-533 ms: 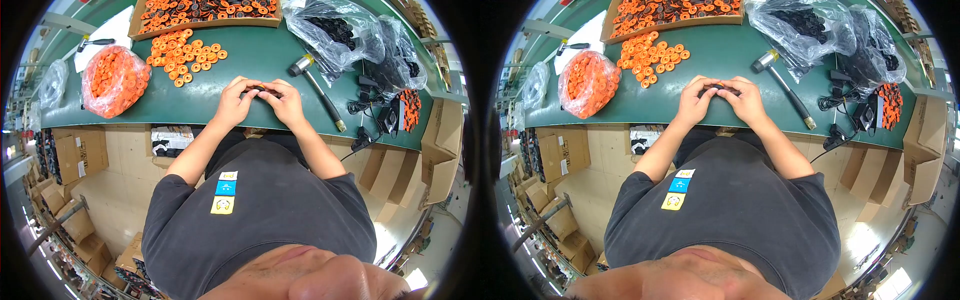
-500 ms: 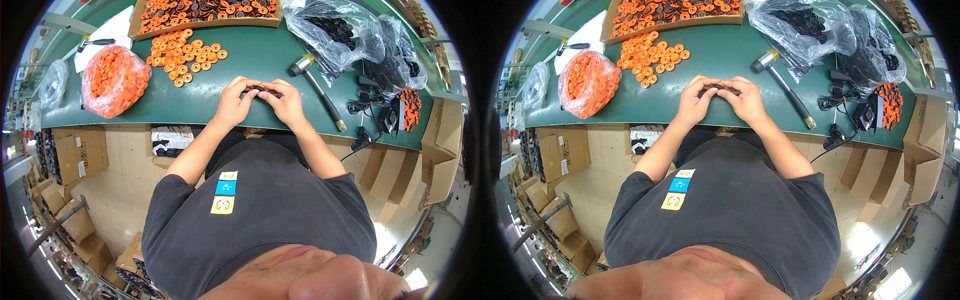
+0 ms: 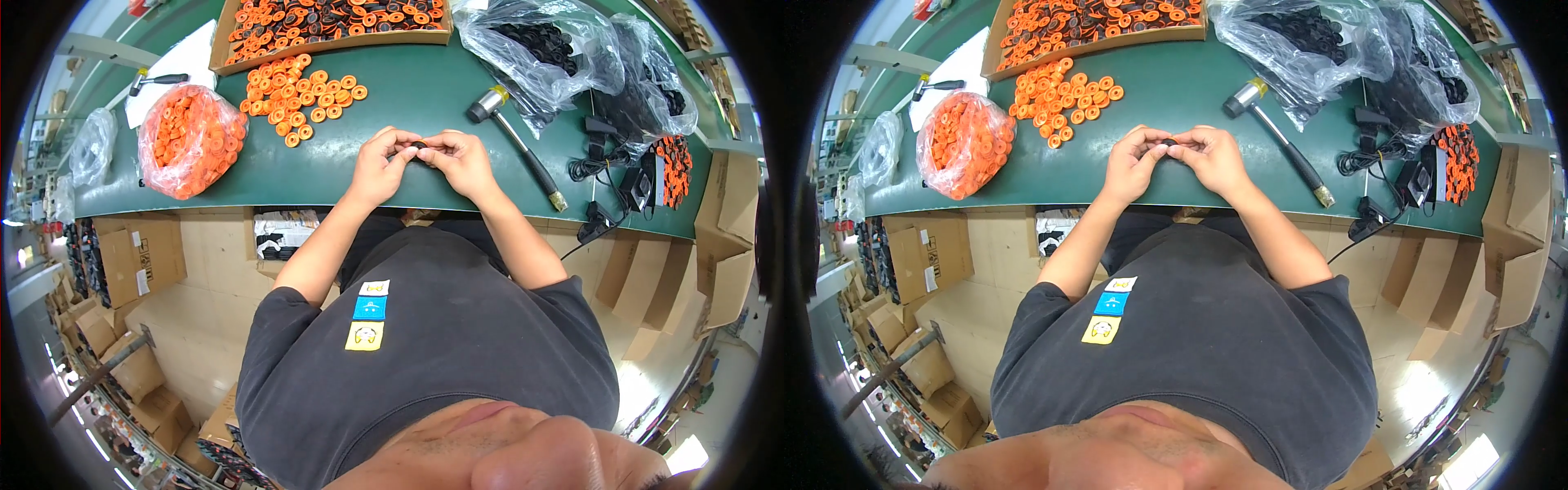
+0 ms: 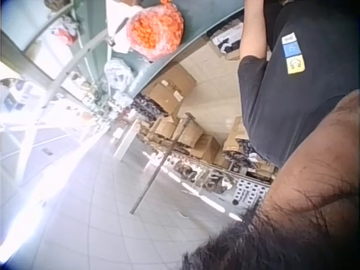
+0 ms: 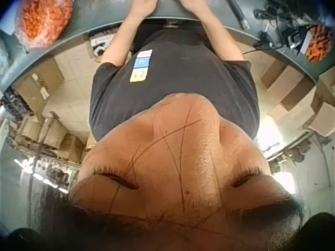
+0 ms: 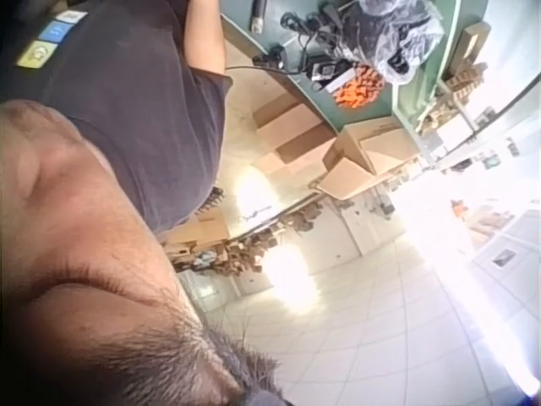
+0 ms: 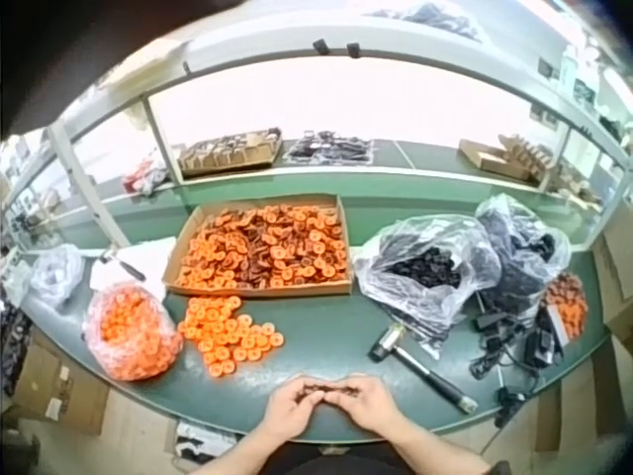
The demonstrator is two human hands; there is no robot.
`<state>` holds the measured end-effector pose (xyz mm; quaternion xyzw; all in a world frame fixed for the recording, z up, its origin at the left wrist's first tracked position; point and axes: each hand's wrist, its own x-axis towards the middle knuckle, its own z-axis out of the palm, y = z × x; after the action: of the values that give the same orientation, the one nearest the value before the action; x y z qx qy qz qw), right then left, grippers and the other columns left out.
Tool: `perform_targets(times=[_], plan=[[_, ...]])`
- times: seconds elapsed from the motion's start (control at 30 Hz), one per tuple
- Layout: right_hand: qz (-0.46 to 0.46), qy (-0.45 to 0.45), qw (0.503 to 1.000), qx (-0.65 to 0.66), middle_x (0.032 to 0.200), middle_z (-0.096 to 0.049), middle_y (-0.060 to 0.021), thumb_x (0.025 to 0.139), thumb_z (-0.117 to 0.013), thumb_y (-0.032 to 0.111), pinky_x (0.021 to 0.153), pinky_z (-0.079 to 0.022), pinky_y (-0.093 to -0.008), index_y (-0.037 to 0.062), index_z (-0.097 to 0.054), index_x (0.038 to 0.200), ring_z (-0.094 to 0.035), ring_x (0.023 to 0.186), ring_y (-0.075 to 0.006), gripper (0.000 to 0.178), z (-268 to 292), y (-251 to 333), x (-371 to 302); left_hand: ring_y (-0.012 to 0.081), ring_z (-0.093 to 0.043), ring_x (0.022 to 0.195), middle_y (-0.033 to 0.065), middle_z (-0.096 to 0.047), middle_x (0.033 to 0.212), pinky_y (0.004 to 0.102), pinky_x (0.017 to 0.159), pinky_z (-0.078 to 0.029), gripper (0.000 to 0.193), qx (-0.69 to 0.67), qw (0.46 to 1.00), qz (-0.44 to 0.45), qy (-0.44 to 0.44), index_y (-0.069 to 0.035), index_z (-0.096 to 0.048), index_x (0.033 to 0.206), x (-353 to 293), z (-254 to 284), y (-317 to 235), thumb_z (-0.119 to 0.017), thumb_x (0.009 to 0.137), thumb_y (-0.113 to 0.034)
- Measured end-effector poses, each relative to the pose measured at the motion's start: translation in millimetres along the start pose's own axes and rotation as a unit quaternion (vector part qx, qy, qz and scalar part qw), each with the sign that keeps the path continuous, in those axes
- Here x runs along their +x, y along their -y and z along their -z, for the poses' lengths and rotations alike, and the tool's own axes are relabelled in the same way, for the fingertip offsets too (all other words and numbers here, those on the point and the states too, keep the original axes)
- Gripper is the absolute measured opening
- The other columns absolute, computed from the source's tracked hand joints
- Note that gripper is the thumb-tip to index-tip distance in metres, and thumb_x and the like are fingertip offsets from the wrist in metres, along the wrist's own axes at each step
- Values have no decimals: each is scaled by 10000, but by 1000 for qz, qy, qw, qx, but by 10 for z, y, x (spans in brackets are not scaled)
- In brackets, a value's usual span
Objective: The person assembles circular components by fitting orange and black plastic pieces together by hand, tapping them with a mallet, and placing the assembled pieces into a box.
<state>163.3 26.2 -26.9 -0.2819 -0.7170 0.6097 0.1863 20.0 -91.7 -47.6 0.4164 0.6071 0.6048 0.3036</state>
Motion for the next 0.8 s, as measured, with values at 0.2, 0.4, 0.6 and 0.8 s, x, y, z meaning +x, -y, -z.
perform_targets(times=[0.2,0.4,0.6,0.8], plan=[[46,-26,995,-84,980,-672,-94,831,-806,123,749,-541,-289,-15,-701,1169,-669,860,-156,379,276,185,-160,242,-681,830,114,-666,931,354,756,-553,163,100,995,-19,7,0,-703,1018,22,-37,-217,-682,857,-3],[124,-238,842,-468,1037,-640,-138,726,-846,151,914,-469,-437,31,-690,1123,-584,1007,-349,443,1016,31,-477,323,-604,931,109,-653,957,435,847,-476,158,318,937,-147,-8,-50,-711,991,-38,-113,-224,-705,841,-97],[90,-176,867,-457,946,-632,-163,858,-739,109,751,-500,-424,9,-679,1076,-611,828,-367,247,1062,-62,-574,320,-596,958,117,-647,1008,424,878,-474,206,254,958,-117,-58,-36,-704,1045,8,-64,-172,-701,850,-102],[-141,-16,977,-158,828,-600,-36,1020,-572,123,657,-482,-269,1,-648,1149,-563,718,-100,193,820,311,-735,291,-636,946,126,-649,1007,388,860,-509,210,99,989,-59,-92,-12,-672,1068,-32,-6,-159,-655,861,-39]])
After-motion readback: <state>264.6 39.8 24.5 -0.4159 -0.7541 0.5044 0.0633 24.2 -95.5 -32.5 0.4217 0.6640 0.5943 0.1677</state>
